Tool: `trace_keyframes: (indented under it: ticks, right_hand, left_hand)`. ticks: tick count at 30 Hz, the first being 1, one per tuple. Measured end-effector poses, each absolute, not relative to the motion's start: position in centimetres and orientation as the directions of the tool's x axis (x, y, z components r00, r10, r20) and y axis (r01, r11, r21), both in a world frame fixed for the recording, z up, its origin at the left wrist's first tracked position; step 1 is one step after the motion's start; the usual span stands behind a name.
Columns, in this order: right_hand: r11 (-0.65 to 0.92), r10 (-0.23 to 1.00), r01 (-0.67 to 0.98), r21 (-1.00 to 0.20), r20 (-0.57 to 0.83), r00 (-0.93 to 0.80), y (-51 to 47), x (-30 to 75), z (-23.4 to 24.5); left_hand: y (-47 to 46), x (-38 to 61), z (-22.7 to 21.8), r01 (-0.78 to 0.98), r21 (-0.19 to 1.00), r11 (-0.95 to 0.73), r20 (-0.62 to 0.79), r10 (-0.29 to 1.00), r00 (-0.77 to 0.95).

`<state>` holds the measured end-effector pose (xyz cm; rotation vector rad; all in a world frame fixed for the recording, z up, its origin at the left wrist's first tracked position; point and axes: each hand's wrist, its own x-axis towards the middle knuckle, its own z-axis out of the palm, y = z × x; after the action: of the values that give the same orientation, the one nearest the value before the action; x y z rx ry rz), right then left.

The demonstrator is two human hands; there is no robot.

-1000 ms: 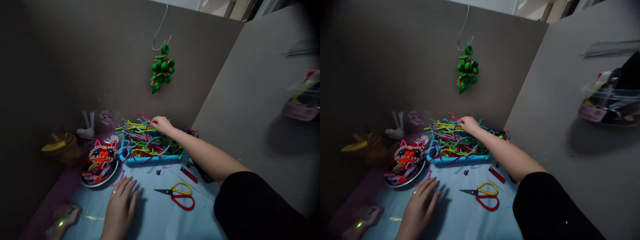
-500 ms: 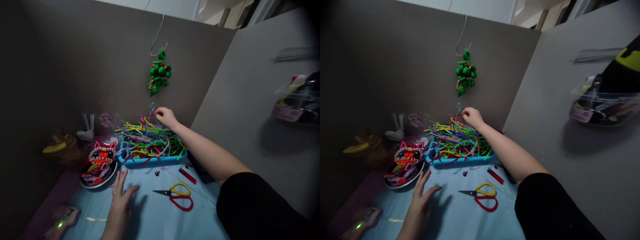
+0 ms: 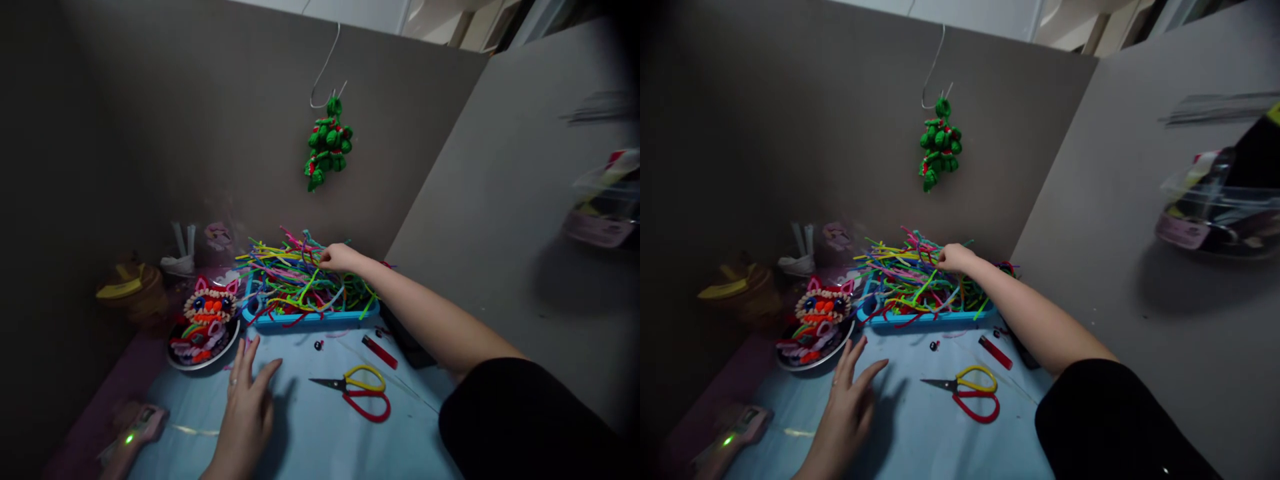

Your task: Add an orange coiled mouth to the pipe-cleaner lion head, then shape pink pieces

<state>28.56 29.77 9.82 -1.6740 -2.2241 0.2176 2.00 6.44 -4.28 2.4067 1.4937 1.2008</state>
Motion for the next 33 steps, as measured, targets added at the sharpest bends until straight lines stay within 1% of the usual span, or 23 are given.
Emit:
trace_keyframes:
  ticks: [2, 7, 9, 10, 12, 14, 17, 18, 19, 21, 24, 29, 33]
  right_hand:
    - [0.296, 0.952, 0.903, -0.311, 0.166, -0.256, 29.4, 28.8, 9.5]
    - [0.297, 0.929, 0.916, -0.270, 0.303, -0.212, 29.2, 29.0, 10.1]
    - [0.351, 0.907, 0.902, -0.251, 0.329, -0.262, 29.4, 28.8, 10.0]
    - [0.395, 0.896, 0.887, -0.239, 0.315, -0.314, 29.5, 28.6, 9.6]
    - [0.489, 0.867, 0.844, -0.222, 0.230, -0.442, 29.4, 28.1, 8.5]
    - [0.563, 0.826, 0.796, -0.223, 0.103, -0.555, 28.7, 27.6, 7.1]
    - [0.648, 0.742, 0.726, -0.229, -0.028, -0.670, 26.5, 27.1, 5.1]
    - [0.689, 0.694, 0.691, -0.218, -0.078, -0.716, 25.7, 27.1, 4.6]
    - [0.706, 0.672, 0.677, -0.206, -0.104, -0.733, 25.1, 27.1, 4.2]
    - [0.709, 0.661, 0.682, -0.179, -0.170, -0.731, 24.3, 27.5, 3.7]
    - [0.640, 0.717, 0.757, -0.131, -0.251, -0.650, 24.8, 28.1, 3.2]
    - [0.525, 0.814, 0.848, -0.076, -0.244, -0.527, 26.4, 27.9, 2.2]
    - [0.505, 0.819, 0.856, -0.108, -0.251, -0.515, 26.5, 27.9, 3.2]
  left_hand:
    - [6.5, 2.0, -4.3, 0.739, 0.423, -0.524, 0.581, 0.783, 0.222]
    - [6.4, 2.0, -4.4, 0.740, 0.428, -0.518, 0.571, 0.790, 0.223]
    - [6.4, 2.0, -4.5, 0.739, 0.436, -0.514, 0.563, 0.796, 0.221]
    - [6.4, 2.0, -4.5, 0.738, 0.438, -0.513, 0.562, 0.797, 0.221]
    - [6.4, 1.9, -4.5, 0.739, 0.434, -0.516, 0.561, 0.796, 0.227]
    - [6.5, 1.8, -4.5, 0.737, 0.421, -0.529, 0.566, 0.788, 0.242]
    - [6.5, 1.8, -4.3, 0.732, 0.405, -0.547, 0.579, 0.773, 0.257]
    - [6.5, 1.8, -4.3, 0.729, 0.404, -0.552, 0.584, 0.770, 0.259]
    - [6.5, 1.8, -4.2, 0.727, 0.405, -0.555, 0.586, 0.767, 0.259]
    - [6.4, 1.9, -4.2, 0.720, 0.412, -0.558, 0.586, 0.768, 0.260]
    - [6.4, 2.0, -4.3, 0.714, 0.420, -0.559, 0.573, 0.774, 0.269]
    - [6.7, 1.8, -4.8, 0.712, 0.415, -0.566, 0.585, 0.765, 0.268]
    - [7.0, 1.7, -4.9, 0.728, 0.401, -0.555, 0.587, 0.766, 0.261]
